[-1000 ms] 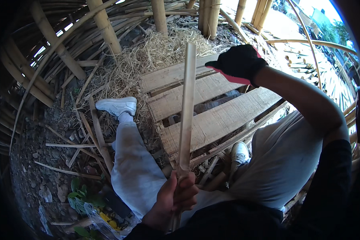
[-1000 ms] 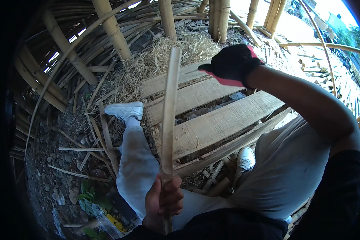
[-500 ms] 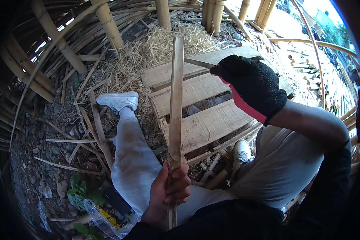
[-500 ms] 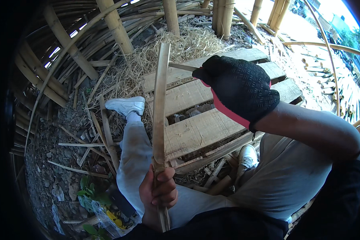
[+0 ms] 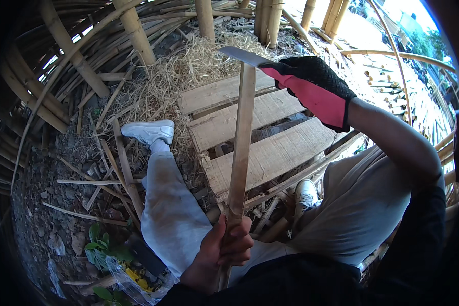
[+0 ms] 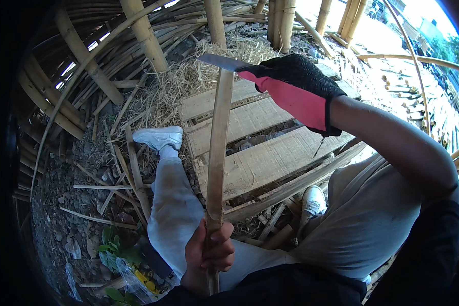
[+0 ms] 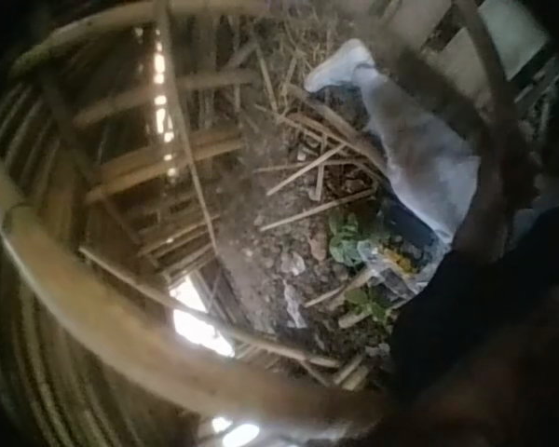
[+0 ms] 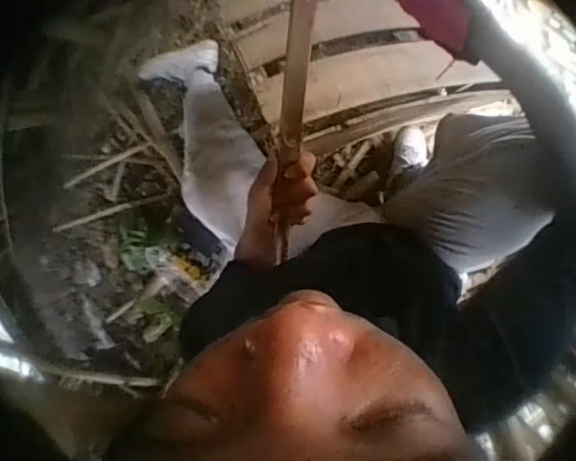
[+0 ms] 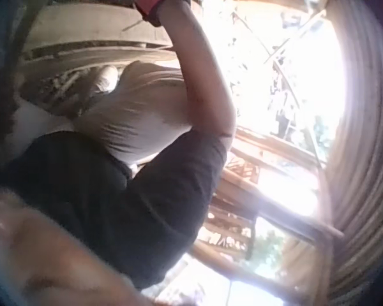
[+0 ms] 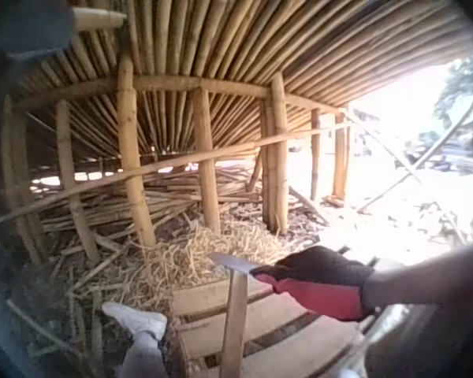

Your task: The person sits on a low platform and uses a knife to shave and smooth a thin bamboo stick. They hold the stick with one hand and repeatedly scrape the blade along its length to remove splinters and refine the surface.

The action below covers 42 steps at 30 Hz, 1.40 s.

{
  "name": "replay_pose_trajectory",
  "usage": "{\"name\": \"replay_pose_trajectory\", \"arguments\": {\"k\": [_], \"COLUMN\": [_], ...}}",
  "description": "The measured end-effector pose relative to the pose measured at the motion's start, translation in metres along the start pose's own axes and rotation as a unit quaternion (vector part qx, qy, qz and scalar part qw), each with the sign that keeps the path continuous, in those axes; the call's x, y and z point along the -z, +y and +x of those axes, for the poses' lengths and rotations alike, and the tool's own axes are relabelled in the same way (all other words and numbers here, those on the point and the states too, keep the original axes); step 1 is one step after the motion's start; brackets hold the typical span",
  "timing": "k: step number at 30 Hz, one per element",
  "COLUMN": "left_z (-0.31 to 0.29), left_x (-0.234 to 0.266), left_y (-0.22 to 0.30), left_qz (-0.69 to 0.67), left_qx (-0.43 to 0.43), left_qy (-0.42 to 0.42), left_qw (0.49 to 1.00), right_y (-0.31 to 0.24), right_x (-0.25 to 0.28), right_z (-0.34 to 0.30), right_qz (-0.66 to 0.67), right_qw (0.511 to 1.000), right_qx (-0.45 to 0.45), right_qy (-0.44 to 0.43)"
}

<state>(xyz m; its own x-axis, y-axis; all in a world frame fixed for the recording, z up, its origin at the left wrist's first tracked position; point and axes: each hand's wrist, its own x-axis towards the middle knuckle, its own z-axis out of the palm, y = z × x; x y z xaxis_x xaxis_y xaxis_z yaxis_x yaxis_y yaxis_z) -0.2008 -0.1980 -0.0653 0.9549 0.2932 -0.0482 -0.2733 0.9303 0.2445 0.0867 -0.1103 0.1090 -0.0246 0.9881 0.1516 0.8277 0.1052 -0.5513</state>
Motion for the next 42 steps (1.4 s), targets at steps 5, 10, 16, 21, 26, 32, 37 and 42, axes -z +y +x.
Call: {"name": "replay_pose_trajectory", "arguments": {"k": [5, 10, 16, 21, 26, 32, 37, 42], "left_z": [0.000, 0.001, -0.002, -0.004, -0.007, -0.001, 0.000, -0.001], "left_x": [-0.016, -0.012, -0.009, -0.011, -0.008, 0.001, 0.004, 0.002], "left_y": [-0.002, -0.001, 0.001, -0.004, -0.003, -0.001, 0.003, 0.003], "left_qz": [0.051, 0.039, 0.045, 0.037, 0.034, -0.022, 0.011, -0.003], "left_qx": [0.007, -0.005, 0.016, 0.021, 0.023, -0.032, -0.047, -0.038], "left_qy": [0.081, 0.047, 0.042, 0.038, -0.010, -0.030, 0.016, -0.023], "left_qw": [0.995, 0.998, 0.998, 0.998, 0.999, 0.999, 0.999, 0.999], "right_y": [-0.001, -0.006, -0.026, 0.014, -0.008, 0.003, -0.023, -0.031], "right_x": [-0.007, 0.011, 0.030, 0.023, 0.009, 0.031, 0.000, -0.046], "right_z": [-0.011, 0.005, 0.010, 0.028, 0.018, 0.027, -0.005, -0.059], "right_qz": [-0.047, 0.000, 0.038, 0.152, 0.126, 0.145, 0.033, -0.244], "right_qw": [0.998, 0.997, 0.991, 0.979, 0.980, 0.971, 0.989, 0.917], "right_qx": [-0.010, -0.054, -0.106, -0.136, -0.145, -0.140, 0.117, 0.314], "right_qy": [-0.037, -0.049, -0.067, -0.023, -0.059, 0.126, 0.083, 0.006]}}
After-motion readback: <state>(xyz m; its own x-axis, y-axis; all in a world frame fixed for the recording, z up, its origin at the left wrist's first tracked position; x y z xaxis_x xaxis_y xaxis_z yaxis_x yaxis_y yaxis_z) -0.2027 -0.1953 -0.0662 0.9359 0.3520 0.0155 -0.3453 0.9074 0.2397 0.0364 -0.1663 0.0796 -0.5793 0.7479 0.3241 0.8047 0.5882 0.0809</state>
